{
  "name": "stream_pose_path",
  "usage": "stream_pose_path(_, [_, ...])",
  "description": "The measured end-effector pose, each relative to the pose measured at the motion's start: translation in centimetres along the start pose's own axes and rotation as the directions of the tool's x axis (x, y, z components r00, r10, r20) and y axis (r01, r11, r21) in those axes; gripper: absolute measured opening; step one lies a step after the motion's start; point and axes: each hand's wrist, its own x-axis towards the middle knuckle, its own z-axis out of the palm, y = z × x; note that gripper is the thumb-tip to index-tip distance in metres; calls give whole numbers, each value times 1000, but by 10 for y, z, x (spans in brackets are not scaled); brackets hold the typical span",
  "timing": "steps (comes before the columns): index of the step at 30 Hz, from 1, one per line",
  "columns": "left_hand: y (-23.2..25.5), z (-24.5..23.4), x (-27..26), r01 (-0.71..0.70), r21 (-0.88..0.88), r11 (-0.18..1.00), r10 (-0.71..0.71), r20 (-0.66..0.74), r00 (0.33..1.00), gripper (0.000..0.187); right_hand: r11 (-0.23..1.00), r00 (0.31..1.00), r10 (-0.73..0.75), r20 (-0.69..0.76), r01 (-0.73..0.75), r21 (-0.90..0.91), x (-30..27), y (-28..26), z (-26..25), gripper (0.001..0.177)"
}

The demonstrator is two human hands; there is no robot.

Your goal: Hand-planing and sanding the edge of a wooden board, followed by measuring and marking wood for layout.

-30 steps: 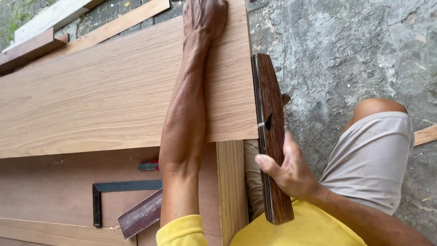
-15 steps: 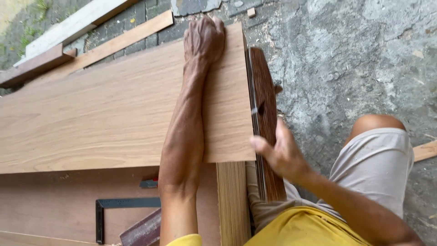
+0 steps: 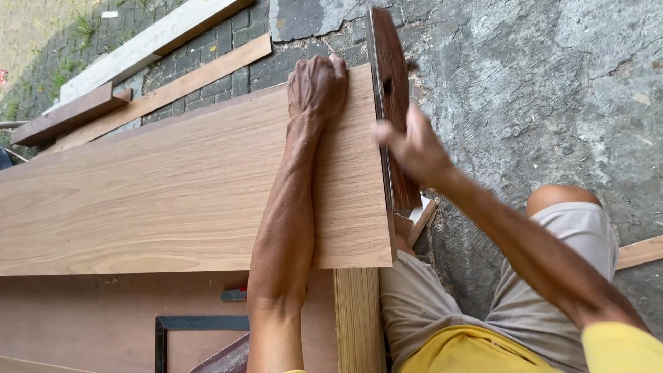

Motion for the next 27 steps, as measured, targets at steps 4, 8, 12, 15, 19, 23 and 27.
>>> stream_pose_path(4, [4, -4, -3, 37, 44, 998, -38, 36, 999, 44, 987, 983, 158, 98, -153, -52, -130, 40, 28, 114])
stream_pose_path(8, [2, -3, -2, 54, 21, 998, -55, 47, 997, 43, 958, 974, 214, 78, -225, 177, -162, 78, 41, 120])
stream_pose_path(12, [18, -20, -11, 111, 24, 993, -113, 93, 989, 46, 968, 967, 250, 54, -250, -15, -84, 18, 16, 119])
stream_pose_path(15, [6, -11, -2, 4, -33, 999, -2, 46, 999, 54, 992, 994, 105, -9, -104, 78, -7, 11, 3, 115])
stream_pose_path(19, [17, -23, -8, 16, -47, 999, -14, 36, 999, 54, 997, 996, 74, -50, -72, 41, 63, 18, -6, 116])
stream_pose_path(23, [4, -9, -3, -18, -26, 1000, 18, 1, 1000, 44, 977, 999, -3, -36, 11, 213, 55, 15, -7, 83])
stream_pose_path(27, [-1, -3, -1, -46, -12, 999, 46, -10, 999, 45, 990, 994, 101, 36, -104, 98, -17, 18, 3, 113])
